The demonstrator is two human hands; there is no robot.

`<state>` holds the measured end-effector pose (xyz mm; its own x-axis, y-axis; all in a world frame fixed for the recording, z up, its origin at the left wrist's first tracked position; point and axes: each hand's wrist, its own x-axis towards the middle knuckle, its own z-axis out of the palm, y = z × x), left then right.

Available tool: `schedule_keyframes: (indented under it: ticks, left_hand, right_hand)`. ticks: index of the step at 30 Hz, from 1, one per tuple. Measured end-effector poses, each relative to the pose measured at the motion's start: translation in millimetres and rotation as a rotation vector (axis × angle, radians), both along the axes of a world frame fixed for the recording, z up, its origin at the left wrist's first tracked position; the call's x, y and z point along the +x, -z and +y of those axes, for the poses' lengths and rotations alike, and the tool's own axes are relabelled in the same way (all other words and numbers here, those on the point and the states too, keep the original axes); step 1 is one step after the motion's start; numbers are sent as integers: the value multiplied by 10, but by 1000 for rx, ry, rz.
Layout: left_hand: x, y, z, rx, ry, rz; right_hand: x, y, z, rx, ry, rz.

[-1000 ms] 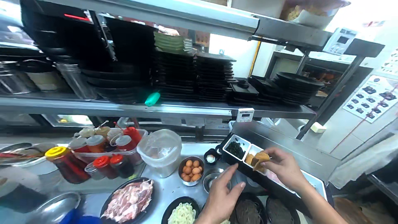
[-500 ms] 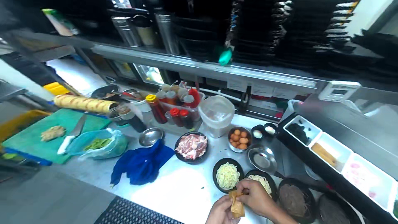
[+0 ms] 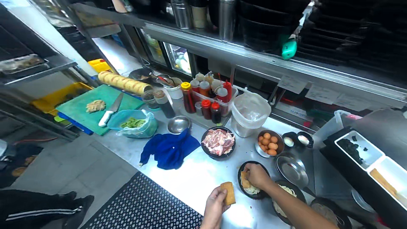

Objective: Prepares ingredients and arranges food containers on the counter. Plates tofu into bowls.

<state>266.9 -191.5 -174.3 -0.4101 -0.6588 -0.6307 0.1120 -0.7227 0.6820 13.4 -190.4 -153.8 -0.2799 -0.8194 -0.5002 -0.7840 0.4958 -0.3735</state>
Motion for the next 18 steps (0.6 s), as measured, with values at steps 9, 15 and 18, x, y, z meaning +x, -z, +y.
schedule_keyframes:
  ticks: [9,15,18]
  left_hand:
    - [-315,-37,46,-53,73,88]
    - [-509,-11,-15,-16,144,106]
    - [-536,9,-50,28,185,80]
  right_hand:
    - [380,-402,508,-478,-268,-34]
    - [375,-294,616,-508,-69,67]
    - [341,-216,649,-508,-45,69]
